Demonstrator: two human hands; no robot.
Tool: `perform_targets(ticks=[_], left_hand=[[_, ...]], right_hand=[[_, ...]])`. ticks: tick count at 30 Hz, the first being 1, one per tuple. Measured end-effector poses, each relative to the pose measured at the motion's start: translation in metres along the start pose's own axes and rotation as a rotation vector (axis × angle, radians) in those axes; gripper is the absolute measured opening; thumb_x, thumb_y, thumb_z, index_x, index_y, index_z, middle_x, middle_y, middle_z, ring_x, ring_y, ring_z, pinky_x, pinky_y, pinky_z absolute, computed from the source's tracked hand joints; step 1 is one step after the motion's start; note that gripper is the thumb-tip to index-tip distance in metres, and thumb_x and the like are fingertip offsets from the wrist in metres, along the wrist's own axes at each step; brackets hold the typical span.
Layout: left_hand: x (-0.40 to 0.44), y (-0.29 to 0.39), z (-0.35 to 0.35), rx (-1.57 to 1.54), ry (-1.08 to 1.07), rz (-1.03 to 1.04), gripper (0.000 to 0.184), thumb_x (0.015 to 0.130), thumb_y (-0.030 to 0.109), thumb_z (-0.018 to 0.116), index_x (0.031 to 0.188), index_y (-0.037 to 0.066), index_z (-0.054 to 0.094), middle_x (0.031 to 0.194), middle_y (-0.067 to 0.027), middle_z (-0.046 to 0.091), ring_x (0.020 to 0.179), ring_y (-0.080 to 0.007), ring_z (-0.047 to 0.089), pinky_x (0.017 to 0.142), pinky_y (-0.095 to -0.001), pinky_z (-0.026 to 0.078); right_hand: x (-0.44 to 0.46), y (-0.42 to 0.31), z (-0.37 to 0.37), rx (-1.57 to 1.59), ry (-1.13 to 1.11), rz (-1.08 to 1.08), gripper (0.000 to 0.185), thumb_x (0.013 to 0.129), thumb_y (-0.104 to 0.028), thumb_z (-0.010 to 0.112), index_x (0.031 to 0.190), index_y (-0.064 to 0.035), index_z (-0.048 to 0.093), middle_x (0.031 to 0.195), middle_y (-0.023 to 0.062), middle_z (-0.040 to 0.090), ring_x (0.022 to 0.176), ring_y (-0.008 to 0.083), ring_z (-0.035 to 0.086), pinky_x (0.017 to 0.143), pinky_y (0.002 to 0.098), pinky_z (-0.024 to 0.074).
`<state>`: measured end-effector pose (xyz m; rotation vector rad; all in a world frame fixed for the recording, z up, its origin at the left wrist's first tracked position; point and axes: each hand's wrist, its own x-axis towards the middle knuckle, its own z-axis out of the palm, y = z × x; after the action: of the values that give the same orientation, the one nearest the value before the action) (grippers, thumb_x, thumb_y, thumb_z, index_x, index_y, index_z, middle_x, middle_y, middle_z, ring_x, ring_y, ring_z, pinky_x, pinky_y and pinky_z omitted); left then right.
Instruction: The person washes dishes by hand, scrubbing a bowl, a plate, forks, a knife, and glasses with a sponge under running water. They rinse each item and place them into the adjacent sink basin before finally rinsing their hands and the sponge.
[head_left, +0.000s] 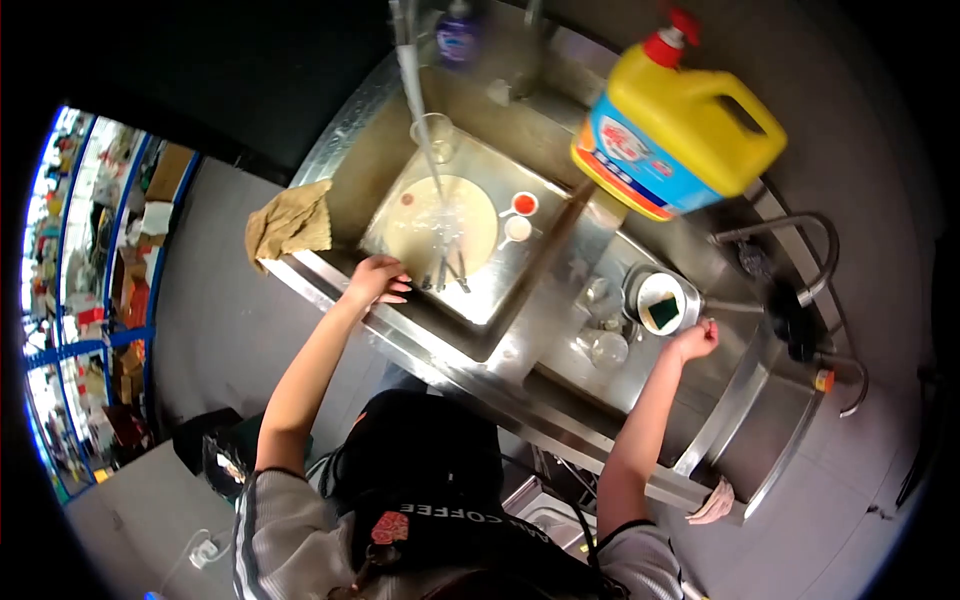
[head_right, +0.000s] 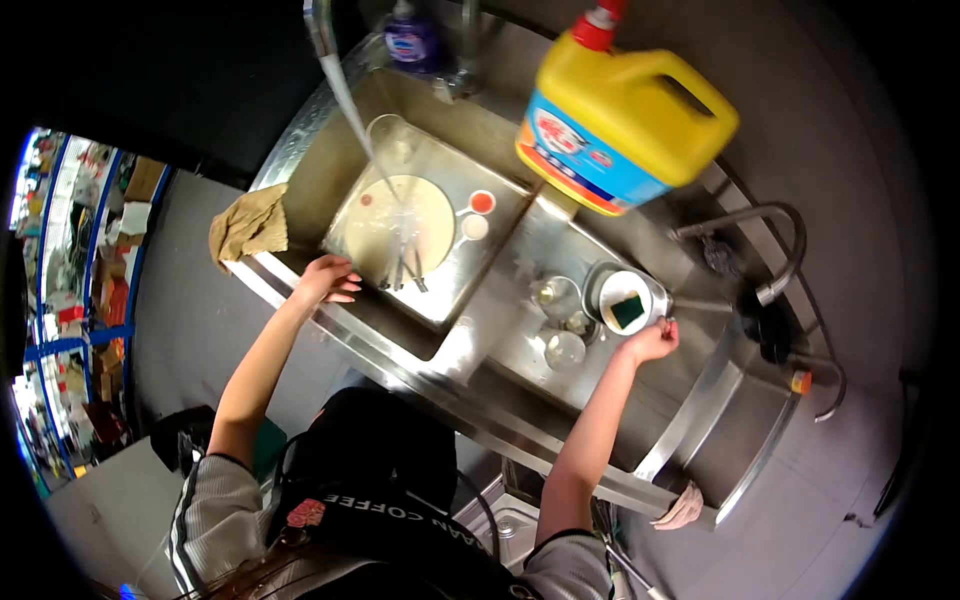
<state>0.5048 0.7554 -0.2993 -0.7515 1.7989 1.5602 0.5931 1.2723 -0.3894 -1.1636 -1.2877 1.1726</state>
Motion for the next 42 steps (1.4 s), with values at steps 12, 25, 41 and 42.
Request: perform_targets(ticks=[12,25,41,42], left_hand=[[0.228,-0.073,0.047,1.110,-0.111,0.177,0.057,0.064,0.038,0.063,0.109,0.004,0.054,0.110,-0.0124,0.055,0.100,-0.0234,0.054,0.083,-0.0322,0.044],[0.266,-0.105,0.068,0.808,-0.021,0.312,0.050,0.074,0.051,0.052,0.084,0.003,0.063,0.083,-0.0127,0.063,0.076,-0.0240,0.062,0.063,-0.0360,0.049],[0.252,0.063,0.049,-0.400,-0.973,-0.392,0.013,0.081,0.011,0.054,0.082,-0.002,0.051,0.073,-0.0097,0.055,0.065,-0.0179,0.056,0.056,-0.0287,0.049],[0.267,0.058,0.052,-0.496,-1.195,-0.482,0.014,0.083,0.013,0.052,0.083,-0.001,0.050,0.075,-0.0091,0.055,0.065,-0.0181,0.057,0.056,-0.0287,0.050]], right_hand=[[-0.258,-0.154,0.054,-0.079,-1.197,0.022,0.013,0.083,-0.002,0.050,0.096,-0.0008,0.054,0.076,0.0068,0.059,0.064,0.0095,0.053,0.059,0.0211,0.0432],[-0.310,-0.142,0.089,-0.179,-1.176,0.226,0.013,0.083,0.001,0.047,0.095,0.0016,0.052,0.076,0.0071,0.058,0.068,0.0098,0.054,0.063,0.0215,0.0446],[-0.335,-0.080,0.113,-0.225,-1.107,0.581,0.018,0.082,-0.006,0.045,0.094,0.0031,0.054,0.081,0.0101,0.061,0.070,0.0141,0.057,0.067,0.0244,0.0463],[-0.334,-0.076,0.111,-0.246,-1.098,0.609,0.018,0.082,-0.007,0.045,0.094,0.0031,0.054,0.080,0.0102,0.061,0.069,0.0143,0.058,0.066,0.0244,0.0466]])
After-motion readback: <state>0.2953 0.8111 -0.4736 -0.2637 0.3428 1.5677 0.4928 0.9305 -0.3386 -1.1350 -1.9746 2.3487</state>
